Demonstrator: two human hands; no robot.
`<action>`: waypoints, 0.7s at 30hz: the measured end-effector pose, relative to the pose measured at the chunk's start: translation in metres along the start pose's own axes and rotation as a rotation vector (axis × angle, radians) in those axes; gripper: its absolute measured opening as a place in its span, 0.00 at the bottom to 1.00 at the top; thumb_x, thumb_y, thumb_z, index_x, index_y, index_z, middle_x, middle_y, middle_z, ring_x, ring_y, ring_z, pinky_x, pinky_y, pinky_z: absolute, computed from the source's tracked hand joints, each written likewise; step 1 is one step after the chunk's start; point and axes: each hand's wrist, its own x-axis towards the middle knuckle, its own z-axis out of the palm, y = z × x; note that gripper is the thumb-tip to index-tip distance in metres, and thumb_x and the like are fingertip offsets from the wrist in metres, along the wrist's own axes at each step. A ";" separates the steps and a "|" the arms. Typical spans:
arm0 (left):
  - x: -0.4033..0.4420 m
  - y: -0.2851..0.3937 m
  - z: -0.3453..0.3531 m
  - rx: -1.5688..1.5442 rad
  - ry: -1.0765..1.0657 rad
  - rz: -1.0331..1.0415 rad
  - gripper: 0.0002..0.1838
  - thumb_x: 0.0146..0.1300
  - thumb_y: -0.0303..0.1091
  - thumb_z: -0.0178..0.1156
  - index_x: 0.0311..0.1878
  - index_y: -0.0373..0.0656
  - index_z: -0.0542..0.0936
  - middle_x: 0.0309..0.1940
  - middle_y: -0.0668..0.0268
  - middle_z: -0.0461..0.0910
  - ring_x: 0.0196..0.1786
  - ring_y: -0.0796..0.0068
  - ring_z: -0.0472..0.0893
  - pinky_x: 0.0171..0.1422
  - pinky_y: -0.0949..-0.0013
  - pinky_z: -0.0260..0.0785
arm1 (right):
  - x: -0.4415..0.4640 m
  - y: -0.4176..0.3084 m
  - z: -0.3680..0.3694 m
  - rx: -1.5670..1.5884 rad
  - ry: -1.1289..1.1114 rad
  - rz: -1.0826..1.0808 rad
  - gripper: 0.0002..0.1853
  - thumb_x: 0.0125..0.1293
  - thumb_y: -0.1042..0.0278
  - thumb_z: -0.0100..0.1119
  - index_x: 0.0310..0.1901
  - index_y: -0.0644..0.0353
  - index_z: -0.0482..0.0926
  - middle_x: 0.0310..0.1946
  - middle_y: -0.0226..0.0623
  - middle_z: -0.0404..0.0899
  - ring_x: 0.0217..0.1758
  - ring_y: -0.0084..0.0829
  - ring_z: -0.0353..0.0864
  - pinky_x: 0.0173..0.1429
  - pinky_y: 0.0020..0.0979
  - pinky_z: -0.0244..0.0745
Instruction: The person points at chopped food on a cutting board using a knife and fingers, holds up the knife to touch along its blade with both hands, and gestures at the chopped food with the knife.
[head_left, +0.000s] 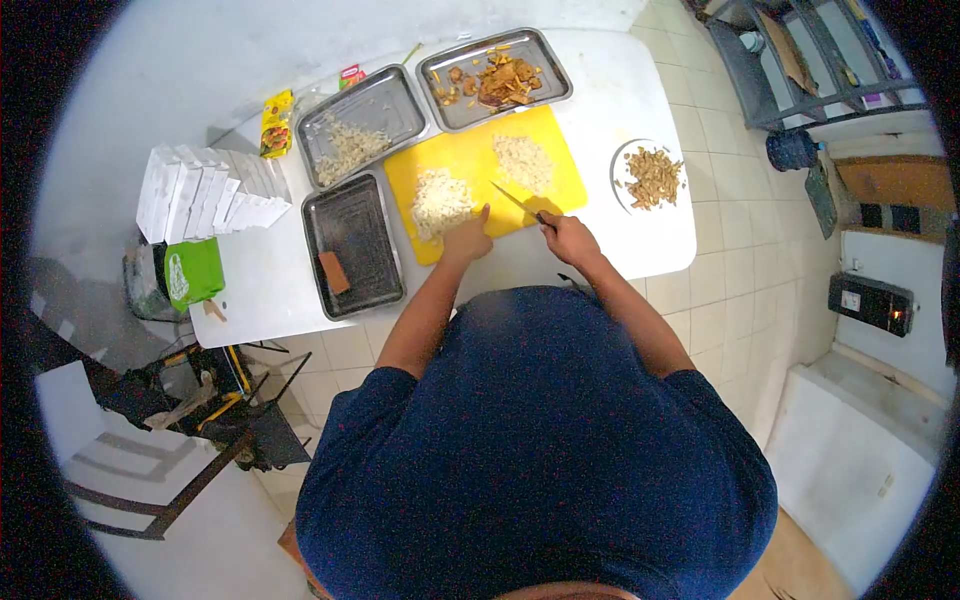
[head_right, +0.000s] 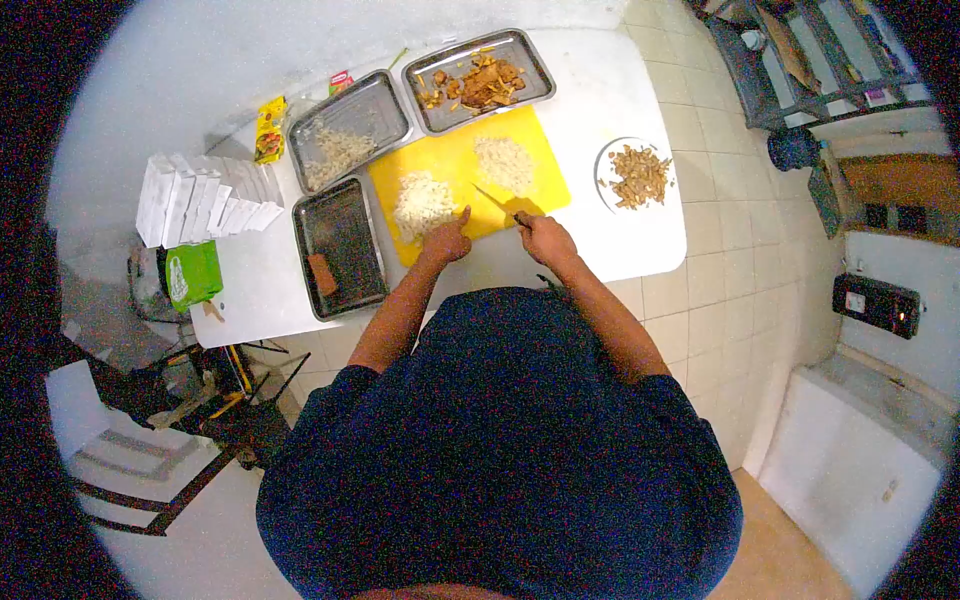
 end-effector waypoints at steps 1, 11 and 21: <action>-0.001 0.001 -0.001 -0.002 -0.009 0.002 0.44 0.57 0.38 0.52 0.78 0.66 0.47 0.55 0.44 0.78 0.55 0.45 0.80 0.63 0.47 0.69 | -0.001 -0.001 0.001 0.012 -0.013 -0.003 0.20 0.68 0.59 0.53 0.60 0.54 0.77 0.40 0.56 0.82 0.43 0.54 0.82 0.51 0.47 0.76; -0.007 0.001 -0.003 0.071 0.016 0.001 0.45 0.57 0.39 0.53 0.78 0.67 0.47 0.52 0.46 0.79 0.53 0.46 0.81 0.59 0.47 0.71 | 0.008 0.026 0.022 0.088 0.065 0.006 0.20 0.68 0.59 0.54 0.59 0.51 0.78 0.36 0.56 0.82 0.39 0.54 0.82 0.47 0.46 0.76; 0.005 -0.008 0.002 -0.090 0.091 0.002 0.42 0.57 0.38 0.53 0.77 0.60 0.52 0.45 0.47 0.82 0.47 0.51 0.83 0.52 0.49 0.75 | 0.008 0.023 0.019 0.044 -0.030 -0.009 0.20 0.68 0.58 0.52 0.60 0.50 0.77 0.41 0.54 0.82 0.44 0.54 0.82 0.52 0.49 0.77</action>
